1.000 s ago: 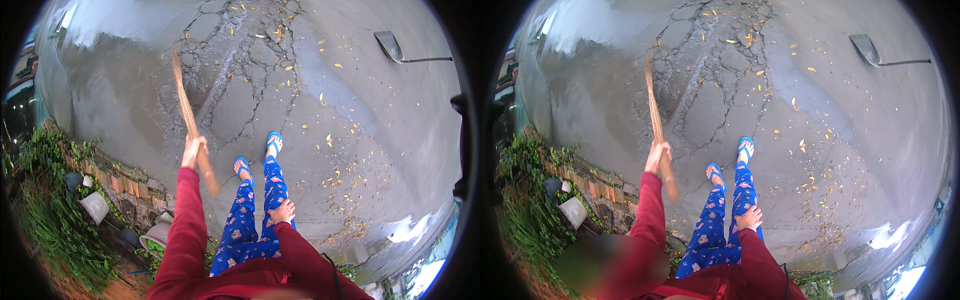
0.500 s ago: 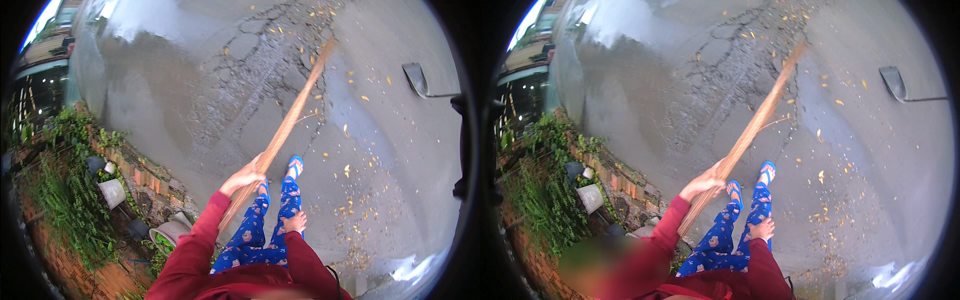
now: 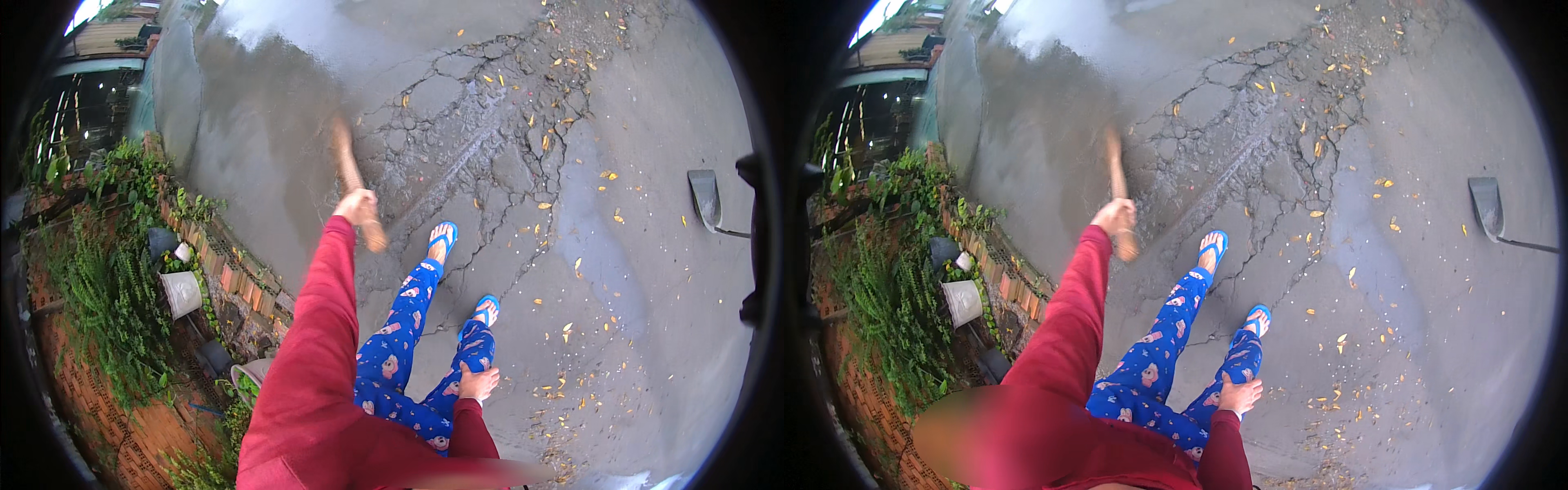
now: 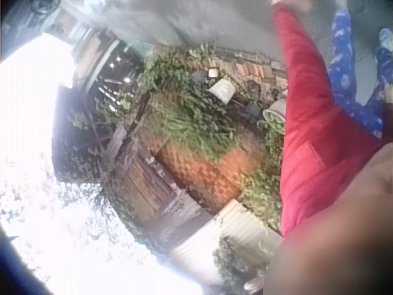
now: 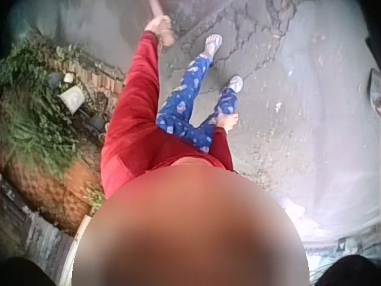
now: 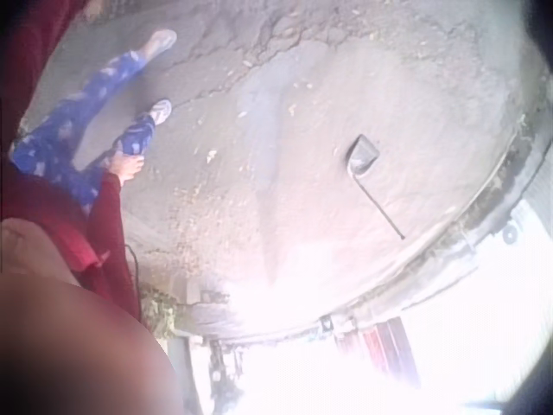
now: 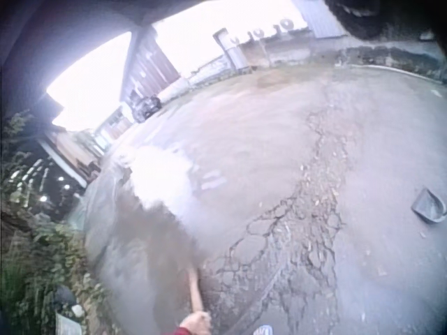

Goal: The person sweeps scattered leaves on a wet concrete surface using a traditional straw broom and a dustpan. They gather leaves into piles, scoop them into the dustpan, and deposit the collected leaves into a green waste bin.

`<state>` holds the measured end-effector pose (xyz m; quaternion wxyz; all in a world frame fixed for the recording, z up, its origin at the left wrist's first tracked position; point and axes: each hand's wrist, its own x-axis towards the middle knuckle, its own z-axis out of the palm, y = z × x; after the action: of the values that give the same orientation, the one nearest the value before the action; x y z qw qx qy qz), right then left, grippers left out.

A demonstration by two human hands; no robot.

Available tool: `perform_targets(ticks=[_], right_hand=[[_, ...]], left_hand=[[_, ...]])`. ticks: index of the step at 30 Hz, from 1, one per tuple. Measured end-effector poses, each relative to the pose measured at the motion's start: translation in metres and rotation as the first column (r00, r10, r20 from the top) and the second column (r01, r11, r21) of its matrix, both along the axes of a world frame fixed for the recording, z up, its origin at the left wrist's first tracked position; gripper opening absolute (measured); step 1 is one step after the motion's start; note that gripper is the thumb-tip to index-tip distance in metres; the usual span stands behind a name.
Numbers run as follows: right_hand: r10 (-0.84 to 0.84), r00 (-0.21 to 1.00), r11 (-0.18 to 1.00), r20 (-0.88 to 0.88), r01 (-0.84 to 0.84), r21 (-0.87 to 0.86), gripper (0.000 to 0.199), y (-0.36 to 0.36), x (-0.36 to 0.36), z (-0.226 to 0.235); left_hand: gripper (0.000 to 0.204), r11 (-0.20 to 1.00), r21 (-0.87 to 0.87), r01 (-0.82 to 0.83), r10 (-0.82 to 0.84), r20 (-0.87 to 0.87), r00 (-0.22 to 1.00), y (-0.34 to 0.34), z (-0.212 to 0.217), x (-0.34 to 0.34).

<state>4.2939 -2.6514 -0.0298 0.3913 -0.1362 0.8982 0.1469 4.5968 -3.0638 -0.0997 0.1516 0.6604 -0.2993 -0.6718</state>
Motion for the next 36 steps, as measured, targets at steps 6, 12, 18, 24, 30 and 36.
perform_targets(ticks=[6, 12, 18, 24, 30, 36], right_hand=[[0.063, 0.997, 0.991, -0.053, -0.056, 0.122, 0.082, -0.067, 0.034, 0.006], [0.105, 0.994, 0.988, -0.034, -0.1, 0.119, 0.092, -0.133, 0.044, 0.013], [0.121, 0.991, 0.983, -0.059, -0.111, 0.147, 0.092, -0.16, 0.06, 0.015], [0.105, 0.989, 0.982, -0.108, -0.086, 0.171, 0.09, -0.172, 0.062, 0.026], [0.149, 0.984, 0.984, -0.101, -0.138, 0.11, 0.084, -0.173, 0.064, 0.01], [-0.127, 0.978, 0.937, 0.166, 0.174, -0.304, 0.066, -0.15, 0.016, -0.03]], left_hand=[[0.092, 0.808, 0.094, 0.582, -0.504, 0.622, 0.599, 0.06, 0.006, -0.099], [0.091, 0.789, 0.108, 0.605, -0.576, -0.215, 0.789, -0.009, 0.163, -0.062], [0.09, 0.938, 0.308, 0.161, -0.199, 0.098, 0.975, -0.009, 0.23, 0.04], [0.084, 0.976, 0.216, 0.028, -0.091, 0.285, 0.954, -0.063, 0.117, 0.05], [0.095, 0.64, 0.278, 0.716, -0.761, 0.353, 0.544, -0.056, 0.138, 0.039], [0.094, 0.861, 0.174, 0.477, -0.498, 0.103, 0.861, -0.035, 0.223, 0.087]])
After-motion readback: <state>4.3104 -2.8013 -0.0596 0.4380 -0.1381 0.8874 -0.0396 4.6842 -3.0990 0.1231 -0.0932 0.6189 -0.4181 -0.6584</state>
